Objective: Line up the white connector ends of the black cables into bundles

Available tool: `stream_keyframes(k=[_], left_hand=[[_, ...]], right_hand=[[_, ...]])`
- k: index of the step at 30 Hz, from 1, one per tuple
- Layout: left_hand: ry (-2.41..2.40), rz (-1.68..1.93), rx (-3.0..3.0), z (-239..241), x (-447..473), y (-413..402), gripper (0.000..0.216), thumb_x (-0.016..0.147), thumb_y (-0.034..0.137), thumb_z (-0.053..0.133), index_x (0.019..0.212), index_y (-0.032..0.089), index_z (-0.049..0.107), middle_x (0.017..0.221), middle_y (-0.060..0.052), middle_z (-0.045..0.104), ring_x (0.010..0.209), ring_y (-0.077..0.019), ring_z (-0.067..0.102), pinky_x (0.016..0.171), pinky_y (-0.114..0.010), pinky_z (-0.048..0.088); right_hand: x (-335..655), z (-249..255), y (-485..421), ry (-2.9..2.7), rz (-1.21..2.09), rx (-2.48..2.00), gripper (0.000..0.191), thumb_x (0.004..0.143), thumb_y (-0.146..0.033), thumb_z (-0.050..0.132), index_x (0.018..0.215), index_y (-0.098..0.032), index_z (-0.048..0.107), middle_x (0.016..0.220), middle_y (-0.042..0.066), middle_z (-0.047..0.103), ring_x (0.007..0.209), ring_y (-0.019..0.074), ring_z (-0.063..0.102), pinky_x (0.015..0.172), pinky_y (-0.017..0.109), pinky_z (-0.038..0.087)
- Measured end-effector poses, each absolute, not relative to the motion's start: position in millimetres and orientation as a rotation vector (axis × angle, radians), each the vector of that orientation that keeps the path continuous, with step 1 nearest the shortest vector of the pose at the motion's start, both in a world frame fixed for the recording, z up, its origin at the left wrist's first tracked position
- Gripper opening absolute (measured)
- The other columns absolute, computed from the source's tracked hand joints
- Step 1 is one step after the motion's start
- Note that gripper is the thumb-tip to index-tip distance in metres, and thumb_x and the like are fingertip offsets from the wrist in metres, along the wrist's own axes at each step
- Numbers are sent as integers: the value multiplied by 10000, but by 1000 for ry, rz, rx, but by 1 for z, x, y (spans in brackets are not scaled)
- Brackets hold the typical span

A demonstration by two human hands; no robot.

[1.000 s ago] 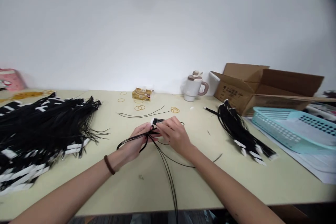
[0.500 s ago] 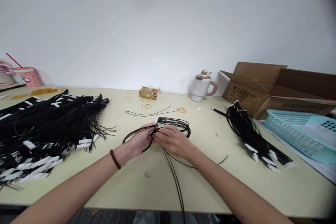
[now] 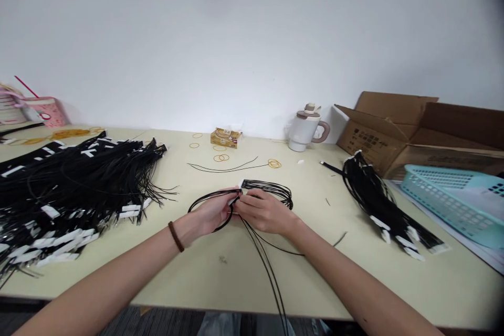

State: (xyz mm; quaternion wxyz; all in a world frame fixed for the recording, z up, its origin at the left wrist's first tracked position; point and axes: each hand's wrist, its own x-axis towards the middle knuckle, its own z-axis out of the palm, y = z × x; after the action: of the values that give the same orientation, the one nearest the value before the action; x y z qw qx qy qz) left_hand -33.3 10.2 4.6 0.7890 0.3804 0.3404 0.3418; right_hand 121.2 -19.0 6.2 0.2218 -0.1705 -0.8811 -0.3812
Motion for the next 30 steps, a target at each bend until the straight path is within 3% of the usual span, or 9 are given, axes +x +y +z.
stream_keyframes(k=[10, 15, 21, 30], left_hand=[[736, 662, 800, 6, -32, 12, 93, 780, 175, 498, 751, 153, 584, 595, 10, 563, 527, -97, 481, 560, -239, 386], [682, 635, 837, 13, -35, 13, 138, 814, 188, 453, 747, 156, 569, 636, -1, 571, 561, -102, 502, 576, -237, 396], [698, 646, 871, 18, -35, 9, 119, 813, 191, 464, 755, 142, 555, 648, -4, 568, 587, -106, 518, 582, -236, 406], [753, 673, 842, 13, -32, 10, 130, 816, 182, 439, 735, 144, 534, 612, 13, 535, 557, -95, 486, 571, -232, 376]], right_hand=[[122, 6, -18, -2403, -967, -478, 181, 857, -91, 449, 743, -145, 580, 799, 19, 598, 801, 131, 501, 724, 281, 440], [125, 2, -18, -2277, -652, -670, 121, 861, -182, 476, 903, -158, 586, 865, 44, 608, 856, 155, 494, 728, 292, 442], [123, -2, -16, -2274, -399, -788, 144, 815, -162, 498, 926, -175, 588, 896, 51, 590, 881, 171, 475, 759, 326, 424], [122, -2, -16, -2340, -601, -697, 124, 845, -158, 483, 918, -171, 583, 873, 42, 603, 920, 157, 482, 767, 311, 403]])
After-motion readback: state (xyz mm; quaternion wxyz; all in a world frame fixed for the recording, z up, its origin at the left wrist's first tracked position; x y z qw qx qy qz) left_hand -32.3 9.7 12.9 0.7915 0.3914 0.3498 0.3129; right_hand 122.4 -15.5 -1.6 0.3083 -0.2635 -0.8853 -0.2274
